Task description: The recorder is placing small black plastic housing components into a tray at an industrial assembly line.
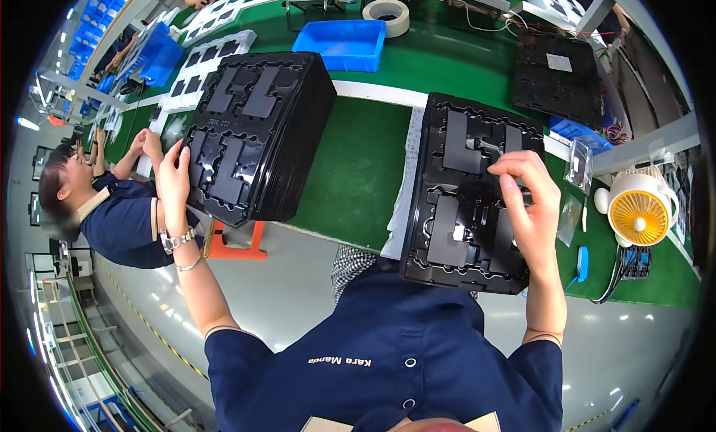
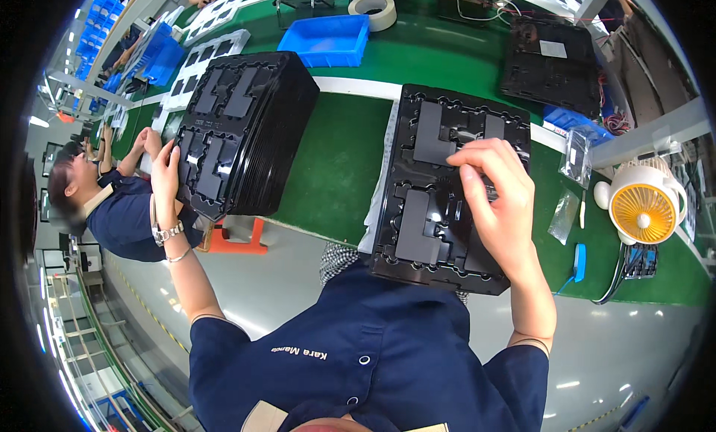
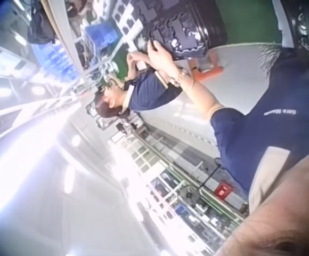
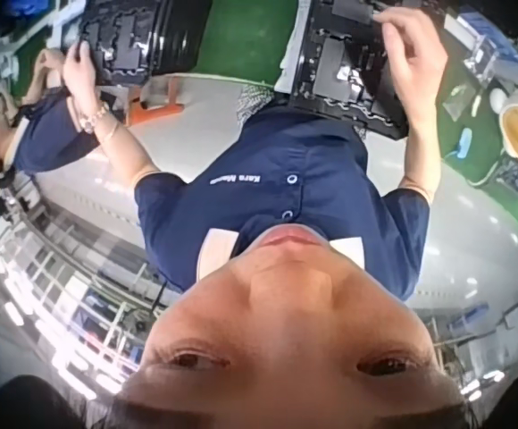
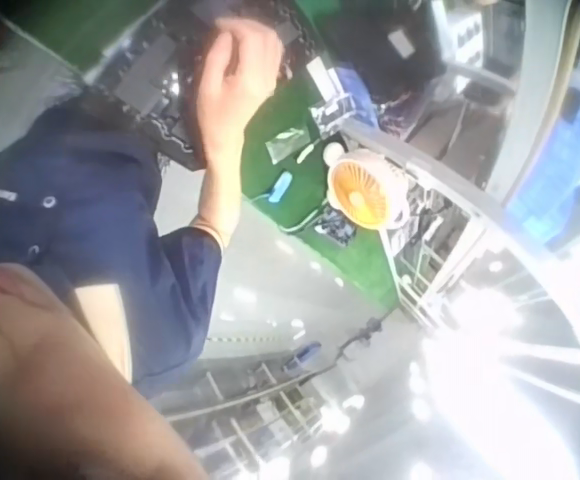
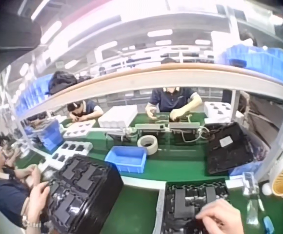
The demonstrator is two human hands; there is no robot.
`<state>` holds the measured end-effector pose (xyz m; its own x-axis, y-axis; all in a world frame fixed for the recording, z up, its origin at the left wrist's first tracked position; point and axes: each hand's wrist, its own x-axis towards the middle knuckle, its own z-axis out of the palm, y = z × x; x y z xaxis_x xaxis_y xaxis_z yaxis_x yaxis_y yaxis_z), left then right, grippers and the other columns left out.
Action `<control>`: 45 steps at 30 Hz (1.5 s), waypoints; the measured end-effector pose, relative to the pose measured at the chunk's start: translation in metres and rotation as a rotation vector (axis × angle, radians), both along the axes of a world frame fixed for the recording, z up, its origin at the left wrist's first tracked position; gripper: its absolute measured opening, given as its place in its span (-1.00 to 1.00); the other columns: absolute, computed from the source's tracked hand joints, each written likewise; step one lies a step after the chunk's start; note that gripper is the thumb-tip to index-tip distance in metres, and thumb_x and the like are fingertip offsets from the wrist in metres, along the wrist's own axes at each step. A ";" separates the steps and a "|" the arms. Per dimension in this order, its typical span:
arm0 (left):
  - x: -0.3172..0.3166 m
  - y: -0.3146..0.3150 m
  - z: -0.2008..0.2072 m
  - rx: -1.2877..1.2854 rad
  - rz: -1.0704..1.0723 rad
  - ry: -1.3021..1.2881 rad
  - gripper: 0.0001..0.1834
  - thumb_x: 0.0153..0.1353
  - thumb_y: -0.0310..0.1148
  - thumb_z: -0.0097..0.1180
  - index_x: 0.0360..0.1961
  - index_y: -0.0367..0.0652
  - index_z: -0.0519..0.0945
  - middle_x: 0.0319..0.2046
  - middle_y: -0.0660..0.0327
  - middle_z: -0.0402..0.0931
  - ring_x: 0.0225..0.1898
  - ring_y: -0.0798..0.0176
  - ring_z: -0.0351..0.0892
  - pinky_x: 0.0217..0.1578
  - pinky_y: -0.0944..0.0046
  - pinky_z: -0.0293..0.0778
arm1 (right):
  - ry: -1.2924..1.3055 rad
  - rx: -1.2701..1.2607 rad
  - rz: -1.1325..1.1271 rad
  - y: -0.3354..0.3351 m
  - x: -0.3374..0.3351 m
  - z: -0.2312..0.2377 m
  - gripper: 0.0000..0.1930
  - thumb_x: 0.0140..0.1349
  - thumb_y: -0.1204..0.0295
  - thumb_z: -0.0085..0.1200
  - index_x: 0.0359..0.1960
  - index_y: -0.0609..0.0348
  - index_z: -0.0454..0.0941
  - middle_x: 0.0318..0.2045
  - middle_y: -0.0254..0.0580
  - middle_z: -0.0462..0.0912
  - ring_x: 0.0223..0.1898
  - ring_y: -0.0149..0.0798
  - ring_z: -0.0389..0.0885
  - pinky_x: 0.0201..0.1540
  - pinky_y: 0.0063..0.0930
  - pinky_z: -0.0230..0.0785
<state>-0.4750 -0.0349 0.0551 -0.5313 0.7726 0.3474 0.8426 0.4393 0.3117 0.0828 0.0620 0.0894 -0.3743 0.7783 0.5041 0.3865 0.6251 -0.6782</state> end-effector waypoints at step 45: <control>0.359 0.051 -0.004 0.318 -0.807 -1.522 -0.79 0.25 -0.32 0.14 -0.24 -0.27 0.51 -0.41 0.42 0.41 -0.39 0.58 0.30 -0.37 0.48 0.31 | 0.271 -0.634 0.262 0.006 -0.043 0.002 -0.83 0.28 0.40 0.11 -0.31 0.30 0.53 -0.39 -0.33 0.58 -0.29 -0.49 0.53 -0.12 -0.54 0.39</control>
<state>-0.1165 0.0162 0.0506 -0.0502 0.9908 0.1256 -0.2989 -0.1349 0.9447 0.0396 0.0681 0.0910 -0.5140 0.8532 0.0880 0.0457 0.1297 -0.9905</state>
